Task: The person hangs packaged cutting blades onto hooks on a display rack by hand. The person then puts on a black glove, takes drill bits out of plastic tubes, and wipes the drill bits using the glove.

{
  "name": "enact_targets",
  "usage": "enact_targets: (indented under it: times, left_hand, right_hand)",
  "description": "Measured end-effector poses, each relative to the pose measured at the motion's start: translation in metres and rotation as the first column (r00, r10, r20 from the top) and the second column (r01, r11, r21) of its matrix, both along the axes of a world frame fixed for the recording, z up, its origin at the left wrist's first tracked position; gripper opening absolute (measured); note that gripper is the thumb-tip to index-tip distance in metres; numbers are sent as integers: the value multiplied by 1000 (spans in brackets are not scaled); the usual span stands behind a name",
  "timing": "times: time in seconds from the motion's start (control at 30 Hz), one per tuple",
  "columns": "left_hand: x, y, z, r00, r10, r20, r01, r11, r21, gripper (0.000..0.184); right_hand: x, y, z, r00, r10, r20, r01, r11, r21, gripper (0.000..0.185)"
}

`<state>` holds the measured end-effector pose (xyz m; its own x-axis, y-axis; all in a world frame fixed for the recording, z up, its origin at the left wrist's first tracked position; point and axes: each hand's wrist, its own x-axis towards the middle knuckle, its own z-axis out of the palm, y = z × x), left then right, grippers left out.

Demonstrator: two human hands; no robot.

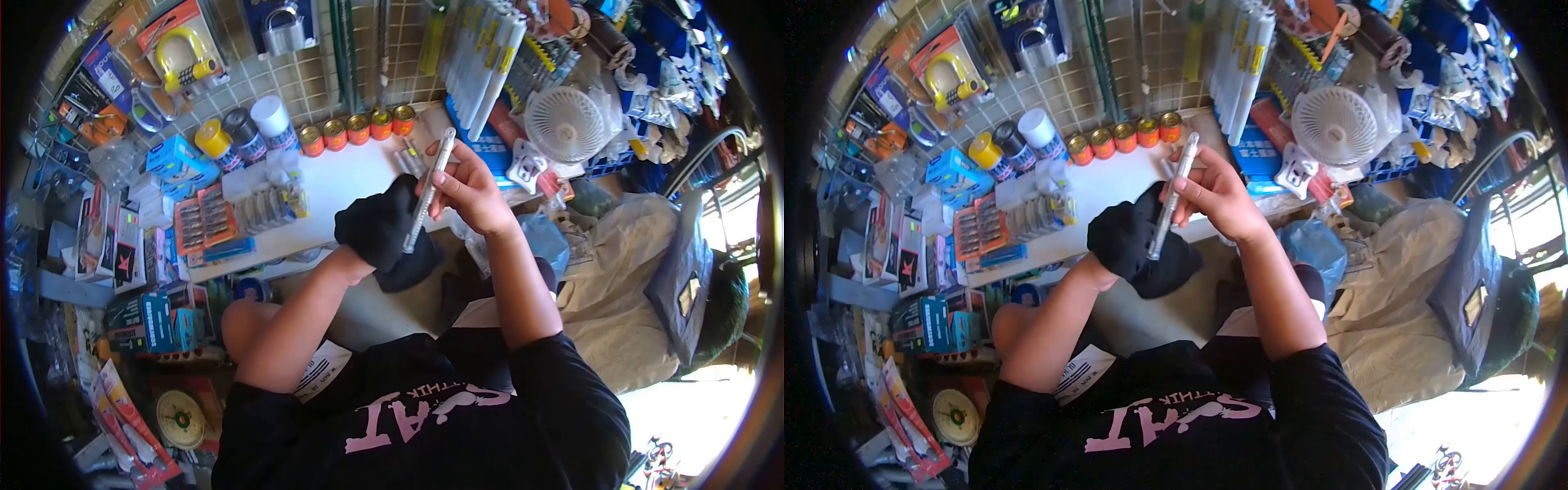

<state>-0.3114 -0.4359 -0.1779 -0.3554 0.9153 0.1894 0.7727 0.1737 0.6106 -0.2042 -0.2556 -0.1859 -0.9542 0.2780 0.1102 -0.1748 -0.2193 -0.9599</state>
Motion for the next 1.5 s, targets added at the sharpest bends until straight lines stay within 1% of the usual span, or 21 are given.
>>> enact_targets:
  times: [0.13,0.17,0.27,0.3,0.37,0.4,0.5,0.6,0.63,0.73,0.8,0.87,0.93,1.03,1.17,1.2,1.23,1.3,1.43,1.47,1.5]
  left_hand:
    - [-15,-5,-43,942,-208,-261,189,977,-99,13]
    - [-18,-7,-45,921,-248,-302,175,953,-248,16]
    - [-24,-14,-53,959,-169,-228,142,981,-130,20]
    - [-21,-12,-48,988,-71,135,85,991,-103,21]
    - [-14,-9,-35,635,119,763,-46,992,-117,24]
    - [-14,-9,-40,480,62,875,-40,998,-49,26]
    - [-14,-16,-50,85,-46,995,-52,997,51,36]
    - [-3,-13,-49,-171,-147,974,-97,987,131,40]
    - [3,-11,-40,-101,-115,988,-111,988,104,33]
    - [-5,-9,-62,431,-206,879,48,978,205,25]
    - [-6,-6,-64,690,-129,712,69,991,113,19]
    - [-4,-4,-64,897,-34,441,40,999,-5,17]
    - [-6,-1,-85,1000,-12,-13,12,1000,14,16]
    - [-10,2,-90,721,-48,-691,106,993,42,15]
    - [-6,1,-89,527,37,-849,15,998,54,9]
    - [-3,1,-89,427,44,-903,-53,998,23,9]
    - [2,2,-88,171,-12,-985,-178,983,-43,8]
    - [8,0,-82,53,-105,-993,-280,953,-116,9]
    - [7,-7,-51,570,-96,-816,-115,974,-195,13]
    - [-3,-9,-63,856,-80,-510,46,996,-79,19]
    - [-14,-11,-74,980,-154,-125,168,980,106,24]
  right_hand:
    - [3,-4,-13,997,32,72,-32,999,5,65]
    - [2,-4,-12,998,26,55,-26,1000,-2,71]
    - [1,0,-13,997,28,66,-21,994,-104,71]
    - [0,-1,-12,997,32,76,-21,991,-133,69]
    - [-3,-3,-14,996,-3,84,12,994,-112,66]
    - [-4,-3,-16,996,-19,89,28,994,-101,65]
    - [-8,-5,-25,996,-70,50,72,997,-38,62]
    - [-8,-6,-31,993,-109,36,110,993,-35,62]
    - [-7,-6,-30,992,-119,47,121,992,-35,62]
    - [-5,-2,-28,993,-105,50,108,991,-73,58]
    - [-5,3,-25,995,-77,60,84,989,-125,55]
    - [-4,3,-25,997,-72,37,76,990,-119,49]
    - [-4,4,-29,998,-63,16,64,995,-75,44]
    - [-6,0,-30,993,-115,-2,115,992,-53,39]
    - [-5,-8,-27,952,-286,107,270,952,142,38]
    - [-6,-9,-26,944,-304,126,282,945,163,38]
    - [-6,-10,-25,936,-320,143,293,938,184,38]
    - [-5,-8,-29,950,-288,120,261,945,197,33]
    - [-3,-6,-16,989,-145,20,145,989,-5,37]
    - [-1,-2,-19,996,-81,29,83,993,-80,35]
    - [-2,1,-24,998,-67,13,68,993,-91,31]
